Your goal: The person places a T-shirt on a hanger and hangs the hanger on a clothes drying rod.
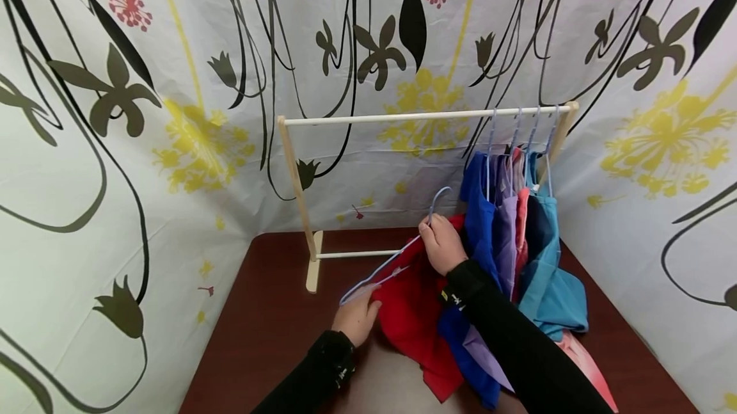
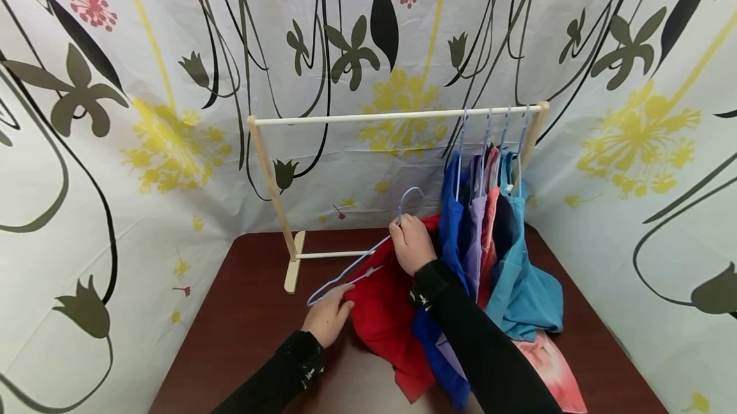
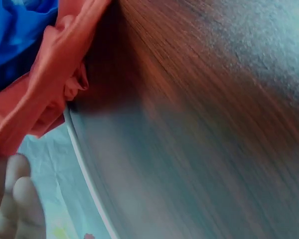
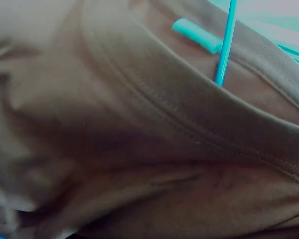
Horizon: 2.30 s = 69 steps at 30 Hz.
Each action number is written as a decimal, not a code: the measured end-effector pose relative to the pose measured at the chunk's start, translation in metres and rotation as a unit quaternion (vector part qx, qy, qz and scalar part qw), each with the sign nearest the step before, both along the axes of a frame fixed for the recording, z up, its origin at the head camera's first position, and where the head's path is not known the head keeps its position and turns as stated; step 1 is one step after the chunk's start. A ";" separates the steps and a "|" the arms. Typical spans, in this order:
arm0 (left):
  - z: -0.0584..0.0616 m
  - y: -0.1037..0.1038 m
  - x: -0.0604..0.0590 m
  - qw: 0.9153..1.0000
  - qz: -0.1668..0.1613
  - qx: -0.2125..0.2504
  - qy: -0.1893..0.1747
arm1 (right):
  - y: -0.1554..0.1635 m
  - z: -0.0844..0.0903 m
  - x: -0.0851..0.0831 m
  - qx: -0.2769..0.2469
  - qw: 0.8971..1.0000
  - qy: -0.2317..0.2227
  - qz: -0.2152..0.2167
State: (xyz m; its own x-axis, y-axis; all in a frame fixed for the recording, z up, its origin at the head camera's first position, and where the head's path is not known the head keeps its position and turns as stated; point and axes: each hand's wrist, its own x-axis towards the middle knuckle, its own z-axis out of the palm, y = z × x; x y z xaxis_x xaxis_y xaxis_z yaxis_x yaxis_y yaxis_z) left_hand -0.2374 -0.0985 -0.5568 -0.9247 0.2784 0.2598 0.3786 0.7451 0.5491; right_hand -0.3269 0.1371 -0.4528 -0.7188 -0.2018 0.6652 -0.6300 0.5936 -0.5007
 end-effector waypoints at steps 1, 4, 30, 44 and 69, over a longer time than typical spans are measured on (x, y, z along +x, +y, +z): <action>0.001 0.000 0.000 1.000 0.007 -0.002 0.007 | 0.001 0.001 -0.001 0.003 1.000 0.002 0.001; 0.002 -0.004 -0.001 0.999 0.030 -0.013 0.024 | 0.004 0.003 -0.002 0.007 1.000 0.008 -0.006; 0.054 -0.066 0.001 0.999 -0.009 0.014 0.031 | 0.019 0.001 -0.008 0.092 0.994 0.022 -0.049; 0.093 -0.015 -0.015 0.998 -0.034 0.025 0.037 | 0.001 0.001 0.004 0.164 0.986 0.007 -0.029; 0.076 0.005 -0.012 1.000 0.007 0.008 0.007 | 0.005 -0.007 0.009 0.065 0.997 -0.008 -0.042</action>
